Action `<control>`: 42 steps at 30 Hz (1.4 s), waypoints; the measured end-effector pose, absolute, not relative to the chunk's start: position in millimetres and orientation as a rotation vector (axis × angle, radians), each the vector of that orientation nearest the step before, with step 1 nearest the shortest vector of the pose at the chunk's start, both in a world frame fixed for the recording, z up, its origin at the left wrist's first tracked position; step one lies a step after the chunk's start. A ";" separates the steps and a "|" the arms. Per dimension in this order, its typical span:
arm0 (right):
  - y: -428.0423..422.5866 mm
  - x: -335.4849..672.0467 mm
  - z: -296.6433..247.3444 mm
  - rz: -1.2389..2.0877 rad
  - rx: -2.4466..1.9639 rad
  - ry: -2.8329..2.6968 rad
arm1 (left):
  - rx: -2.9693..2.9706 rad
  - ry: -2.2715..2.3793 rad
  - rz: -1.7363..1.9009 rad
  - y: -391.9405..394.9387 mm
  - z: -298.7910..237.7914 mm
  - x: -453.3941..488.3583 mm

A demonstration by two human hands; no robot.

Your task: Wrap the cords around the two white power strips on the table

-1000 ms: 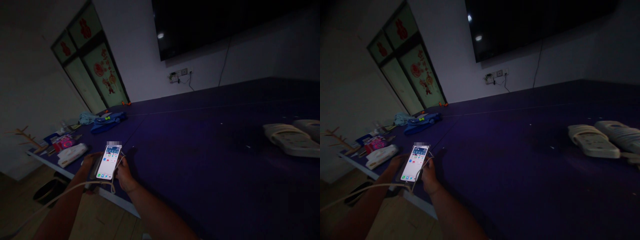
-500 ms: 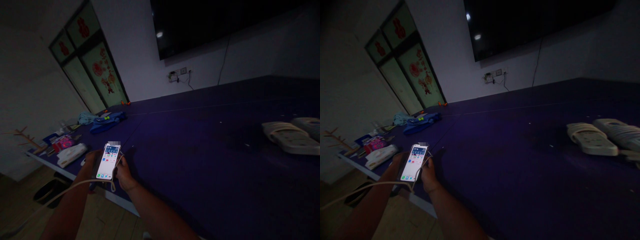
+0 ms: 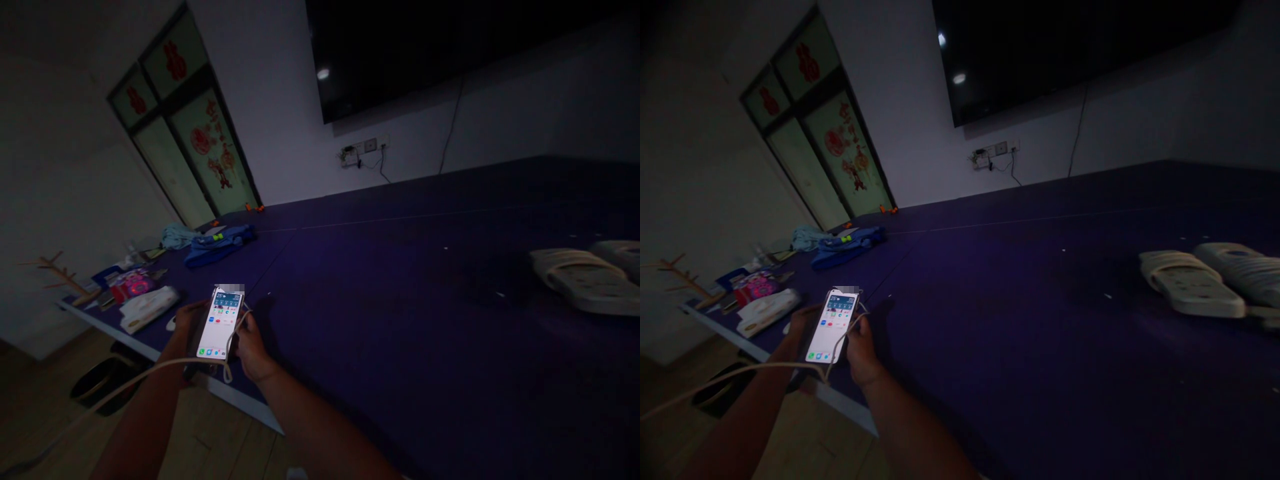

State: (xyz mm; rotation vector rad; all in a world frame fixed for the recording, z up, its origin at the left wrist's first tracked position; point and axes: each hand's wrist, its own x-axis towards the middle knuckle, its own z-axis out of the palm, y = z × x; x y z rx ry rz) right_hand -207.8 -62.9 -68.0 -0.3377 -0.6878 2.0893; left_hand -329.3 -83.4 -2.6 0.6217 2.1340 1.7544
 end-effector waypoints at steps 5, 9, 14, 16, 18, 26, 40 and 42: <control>-61.7 -210.2 -69.6 2.093 -0.448 -0.670 | 0.739 2.197 1.723 -80.0 2.5 -333.4; -61.2 -210.0 -69.0 2.124 -0.444 -0.663 | 0.844 2.243 1.822 -78.4 9.1 -333.6; -60.9 -209.2 -67.9 2.122 -0.421 -0.635 | 0.982 2.008 1.905 -87.4 12.7 -307.0; -60.6 -208.6 -67.0 2.096 -0.419 -0.640 | 1.051 1.902 1.802 -94.3 13.2 -288.5; -60.2 -208.1 -65.9 2.075 -0.400 -0.632 | 1.041 1.945 1.723 -100.8 15.2 -271.6; -61.0 -207.9 -63.9 2.075 -0.349 -0.591 | 1.146 1.991 1.616 -104.7 17.9 -262.5; -59.8 -211.1 -68.5 2.048 -0.312 -0.612 | 0.776 1.542 1.841 -104.3 8.3 -274.8; -59.0 -212.3 -70.1 2.062 -0.335 -0.621 | 0.723 1.549 1.888 -103.7 5.9 -279.1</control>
